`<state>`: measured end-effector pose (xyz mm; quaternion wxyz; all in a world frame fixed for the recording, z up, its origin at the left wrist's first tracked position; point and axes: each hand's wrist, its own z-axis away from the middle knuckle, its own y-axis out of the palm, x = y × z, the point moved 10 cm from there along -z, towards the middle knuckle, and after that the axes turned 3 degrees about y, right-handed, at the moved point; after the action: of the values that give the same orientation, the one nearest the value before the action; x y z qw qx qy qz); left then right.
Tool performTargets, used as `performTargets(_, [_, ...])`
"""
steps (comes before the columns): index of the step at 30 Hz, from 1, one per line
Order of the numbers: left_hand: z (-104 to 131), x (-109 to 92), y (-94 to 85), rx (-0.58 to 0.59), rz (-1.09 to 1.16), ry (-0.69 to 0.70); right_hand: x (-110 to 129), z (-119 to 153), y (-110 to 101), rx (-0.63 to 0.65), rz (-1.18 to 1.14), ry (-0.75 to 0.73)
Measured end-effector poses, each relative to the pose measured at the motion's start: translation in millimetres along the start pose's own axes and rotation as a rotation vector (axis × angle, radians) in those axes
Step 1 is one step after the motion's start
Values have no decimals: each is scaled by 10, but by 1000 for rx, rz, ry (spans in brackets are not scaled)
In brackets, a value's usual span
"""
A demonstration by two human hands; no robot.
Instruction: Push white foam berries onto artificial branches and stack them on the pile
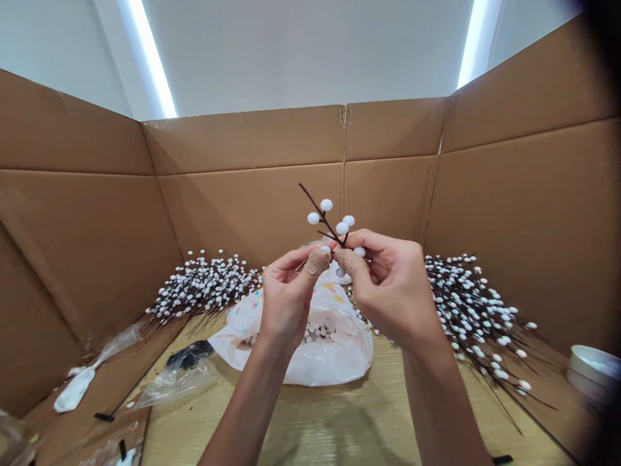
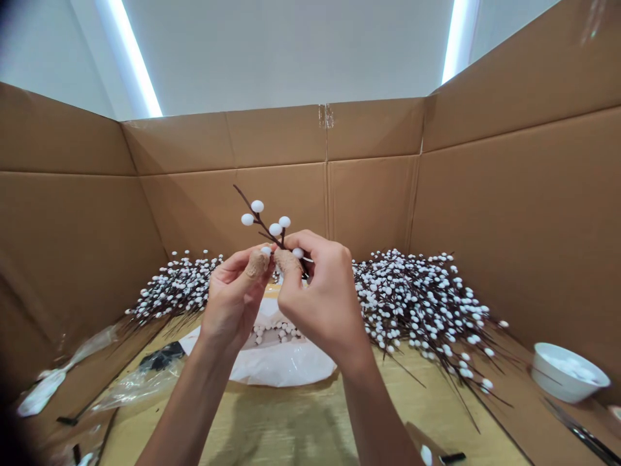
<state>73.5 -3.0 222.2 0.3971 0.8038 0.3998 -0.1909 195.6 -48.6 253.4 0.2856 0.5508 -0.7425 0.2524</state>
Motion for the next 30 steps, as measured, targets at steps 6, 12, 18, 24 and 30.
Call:
performTargets(6, [-97, 45, -109, -3, -60, -16, -211, -117, 141, 65, -182, 89])
performTargets(12, [-176, -73, -308, 25, -186, -101, -408, -193, 171, 80, -505, 211])
performTargets(18, [55, 337, -273, 622, -826, -442, -587, -285, -78, -119, -705, 246])
performTargets(24, [332, 678, 16, 932, -959, -515, -632, -319, -208, -267, -644, 178])
performTargets(30, [326, 779, 87, 829, -926, -482, -683, -346, -102, -168, -627, 212])
